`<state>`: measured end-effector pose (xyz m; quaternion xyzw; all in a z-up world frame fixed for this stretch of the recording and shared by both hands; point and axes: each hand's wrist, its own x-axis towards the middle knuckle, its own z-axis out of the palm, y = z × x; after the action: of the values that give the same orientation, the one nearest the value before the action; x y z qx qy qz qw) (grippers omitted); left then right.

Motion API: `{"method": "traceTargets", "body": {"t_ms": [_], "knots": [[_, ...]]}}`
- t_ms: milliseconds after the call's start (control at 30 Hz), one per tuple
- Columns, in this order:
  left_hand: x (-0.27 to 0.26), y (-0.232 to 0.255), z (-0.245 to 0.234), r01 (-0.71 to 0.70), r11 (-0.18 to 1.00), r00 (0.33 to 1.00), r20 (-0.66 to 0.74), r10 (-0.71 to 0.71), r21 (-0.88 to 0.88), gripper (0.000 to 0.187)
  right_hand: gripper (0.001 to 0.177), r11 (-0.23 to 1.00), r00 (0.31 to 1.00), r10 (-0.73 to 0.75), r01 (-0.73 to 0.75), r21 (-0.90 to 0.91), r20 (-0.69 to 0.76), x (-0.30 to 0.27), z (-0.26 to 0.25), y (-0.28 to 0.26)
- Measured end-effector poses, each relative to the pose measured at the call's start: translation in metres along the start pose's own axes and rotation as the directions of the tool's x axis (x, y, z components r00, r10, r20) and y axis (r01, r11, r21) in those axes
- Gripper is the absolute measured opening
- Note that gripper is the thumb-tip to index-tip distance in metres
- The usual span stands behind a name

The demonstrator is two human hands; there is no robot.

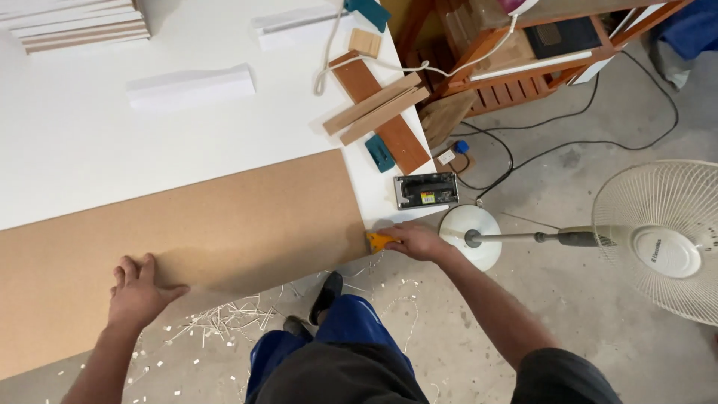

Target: Trimming excess edge banding with a manual trimmer and scraper, then sanding the edges of a wooden board to a smooth finish.

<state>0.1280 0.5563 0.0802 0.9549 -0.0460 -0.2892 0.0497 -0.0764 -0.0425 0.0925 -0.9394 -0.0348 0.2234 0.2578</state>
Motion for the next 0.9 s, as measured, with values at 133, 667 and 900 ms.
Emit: {"method": "traceTargets", "body": {"t_ms": [133, 667, 900], "knots": [[0.002, -0.005, 0.005, -0.033, 0.999, 0.999, -0.029, 0.033, 0.013, 0.117, 0.042, 0.98, 0.971, -0.191, 0.18, -0.084, -0.143, -0.007, 0.011, 0.016], [-0.028, 0.027, -0.021, 0.115, 0.987, 0.989, 0.103, -0.104, -0.11, 0.114, 0.047, 0.914, 0.979, -0.198, 0.2, -0.353, 0.041, -0.004, 0.004, 0.003], [-0.027, 0.028, -0.019, 0.1, 0.988, 0.993, 0.079, -0.091, -0.114, 0.113, 0.047, 0.93, 0.984, -0.167, 0.135, -0.341, -0.065, -0.007, 0.021, 0.009]]}}
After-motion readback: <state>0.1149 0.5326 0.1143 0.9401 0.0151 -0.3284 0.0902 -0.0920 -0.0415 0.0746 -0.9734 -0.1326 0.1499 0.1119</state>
